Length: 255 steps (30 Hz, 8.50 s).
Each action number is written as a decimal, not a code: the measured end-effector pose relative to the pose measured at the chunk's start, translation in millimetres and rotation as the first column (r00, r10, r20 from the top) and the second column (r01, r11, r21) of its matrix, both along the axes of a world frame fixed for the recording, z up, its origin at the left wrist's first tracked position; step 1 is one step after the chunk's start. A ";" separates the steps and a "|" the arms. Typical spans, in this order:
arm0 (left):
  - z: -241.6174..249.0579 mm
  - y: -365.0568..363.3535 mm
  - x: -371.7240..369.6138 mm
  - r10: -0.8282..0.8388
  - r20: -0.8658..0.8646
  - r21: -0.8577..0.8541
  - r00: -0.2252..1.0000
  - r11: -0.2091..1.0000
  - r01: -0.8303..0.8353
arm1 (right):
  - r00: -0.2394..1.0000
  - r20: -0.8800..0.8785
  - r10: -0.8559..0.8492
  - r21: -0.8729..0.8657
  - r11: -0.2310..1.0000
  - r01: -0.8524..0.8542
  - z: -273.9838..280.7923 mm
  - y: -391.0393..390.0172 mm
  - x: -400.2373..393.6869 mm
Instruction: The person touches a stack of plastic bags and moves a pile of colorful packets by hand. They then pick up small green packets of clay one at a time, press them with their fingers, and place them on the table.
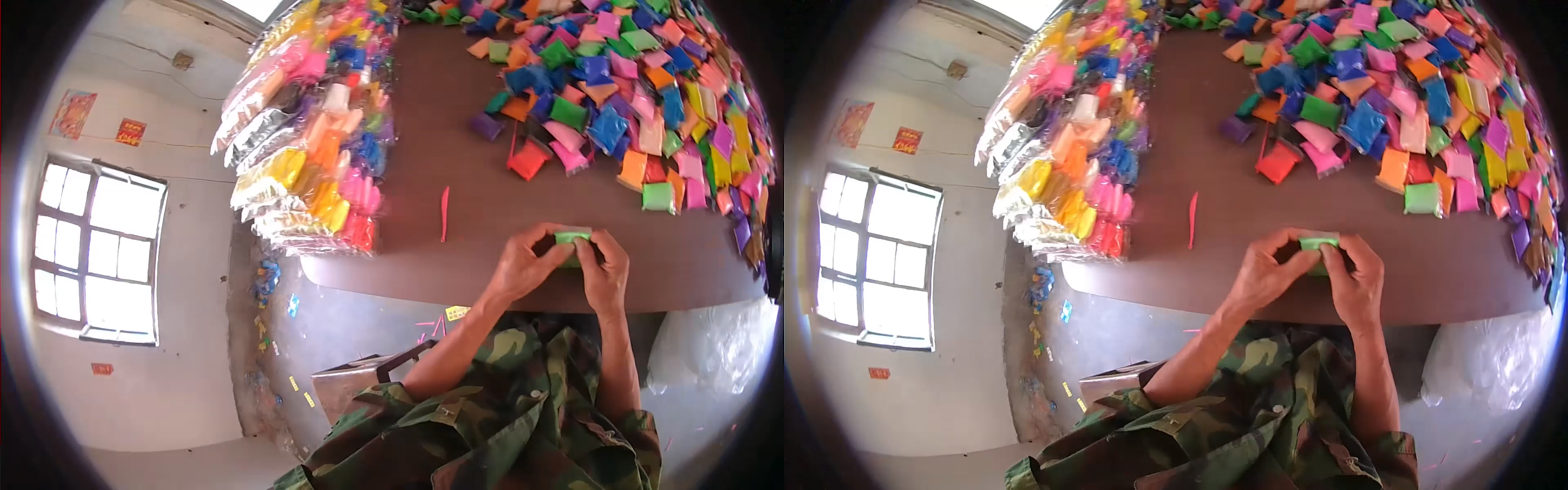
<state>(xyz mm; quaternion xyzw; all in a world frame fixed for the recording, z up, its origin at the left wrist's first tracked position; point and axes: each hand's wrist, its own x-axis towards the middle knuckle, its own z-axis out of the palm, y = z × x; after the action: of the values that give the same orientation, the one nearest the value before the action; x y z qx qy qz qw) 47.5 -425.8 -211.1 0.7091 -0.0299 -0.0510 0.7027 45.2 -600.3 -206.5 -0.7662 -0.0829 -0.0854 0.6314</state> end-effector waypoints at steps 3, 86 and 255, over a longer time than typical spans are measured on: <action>-2.2 -5.5 -1.4 -0.015 0.038 -0.024 0.999 1.000 0.016 | 1.000 0.003 -0.022 0.037 0.999 0.022 -1.1 -1.8 -0.2; -0.1 9.1 4.9 0.033 -0.046 -0.093 0.998 0.995 -0.037 | 0.997 -0.031 0.064 -0.015 0.998 -0.064 -4.5 -2.6 -5.0; 16.5 48.9 0.7 -0.131 0.279 0.655 0.951 0.751 -0.089 | 0.942 0.285 0.176 -0.680 0.730 0.069 -1.9 13.0 -31.8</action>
<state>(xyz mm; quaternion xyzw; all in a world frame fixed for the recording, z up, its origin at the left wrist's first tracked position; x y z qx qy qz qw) 48.2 -376.8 -194.6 0.9097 -0.1270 0.0446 0.3929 13.4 -587.3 -208.3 -0.9157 -0.2351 -0.1576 0.2853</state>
